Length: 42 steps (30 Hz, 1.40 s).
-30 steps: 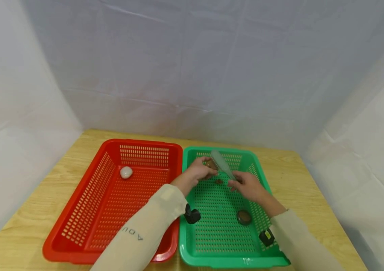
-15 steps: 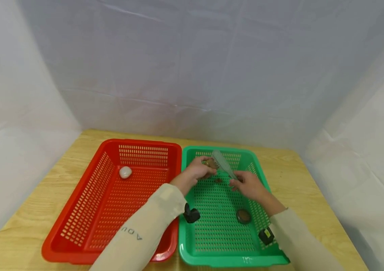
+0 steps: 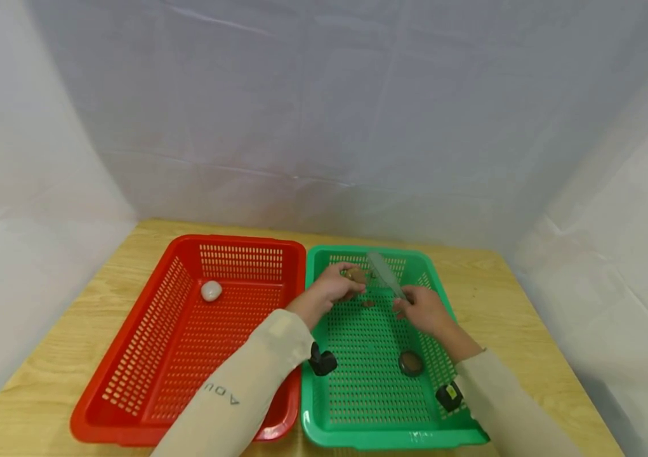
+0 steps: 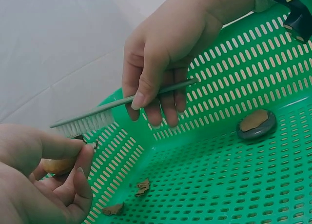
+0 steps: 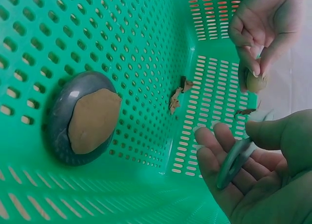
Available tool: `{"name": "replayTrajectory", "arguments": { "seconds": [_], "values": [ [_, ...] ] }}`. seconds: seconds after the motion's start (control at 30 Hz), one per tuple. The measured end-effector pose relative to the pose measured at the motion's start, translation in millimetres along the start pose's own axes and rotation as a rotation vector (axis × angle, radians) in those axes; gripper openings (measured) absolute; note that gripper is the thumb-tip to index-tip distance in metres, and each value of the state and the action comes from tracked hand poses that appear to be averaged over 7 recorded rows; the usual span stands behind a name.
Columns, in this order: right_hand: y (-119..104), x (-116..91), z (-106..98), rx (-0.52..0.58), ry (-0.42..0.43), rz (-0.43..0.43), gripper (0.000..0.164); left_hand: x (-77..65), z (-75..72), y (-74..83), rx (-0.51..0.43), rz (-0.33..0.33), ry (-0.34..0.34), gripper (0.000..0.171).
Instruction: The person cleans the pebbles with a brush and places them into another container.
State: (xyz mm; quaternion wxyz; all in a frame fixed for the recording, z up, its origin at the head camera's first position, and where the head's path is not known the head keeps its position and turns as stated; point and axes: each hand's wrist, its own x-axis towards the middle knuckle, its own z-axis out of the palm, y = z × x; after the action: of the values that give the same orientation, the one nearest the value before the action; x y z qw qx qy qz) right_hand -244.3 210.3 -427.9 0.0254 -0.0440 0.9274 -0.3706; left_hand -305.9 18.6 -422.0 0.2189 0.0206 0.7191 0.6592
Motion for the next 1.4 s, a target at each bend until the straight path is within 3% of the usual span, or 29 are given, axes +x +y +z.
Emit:
{"name": "replayTrajectory", "arguments": {
  "seconds": [0.2,0.37,0.5,0.73,0.97,1.4],
  "values": [
    [2.3,-0.1,0.0,0.017,0.031,-0.004,0.027,1.0,1.0,-2.6,0.005,0.003,0.004,0.050],
    [3.1,-0.9,0.8,0.074,0.040,-0.059,0.033,1.3,2.2,-3.2,0.019,0.005,0.004,0.052],
    [3.8,-1.9,2.0,0.097,0.027,-0.128,0.036,1.3,3.4,-3.7,0.031,0.006,-0.002,0.054],
    [3.7,-0.8,3.6,0.128,-0.021,-0.176,0.038,1.2,4.3,-3.5,0.026,0.008,-0.005,0.054],
    [3.5,-1.2,2.2,0.056,-0.066,-0.223,0.032,1.6,3.5,-2.2,0.020,0.015,-0.006,0.063],
    [3.8,-0.8,0.0,0.032,-0.038,-0.150,0.034,3.0,1.1,-2.8,0.002,0.014,-0.002,0.055]
  ]
}}
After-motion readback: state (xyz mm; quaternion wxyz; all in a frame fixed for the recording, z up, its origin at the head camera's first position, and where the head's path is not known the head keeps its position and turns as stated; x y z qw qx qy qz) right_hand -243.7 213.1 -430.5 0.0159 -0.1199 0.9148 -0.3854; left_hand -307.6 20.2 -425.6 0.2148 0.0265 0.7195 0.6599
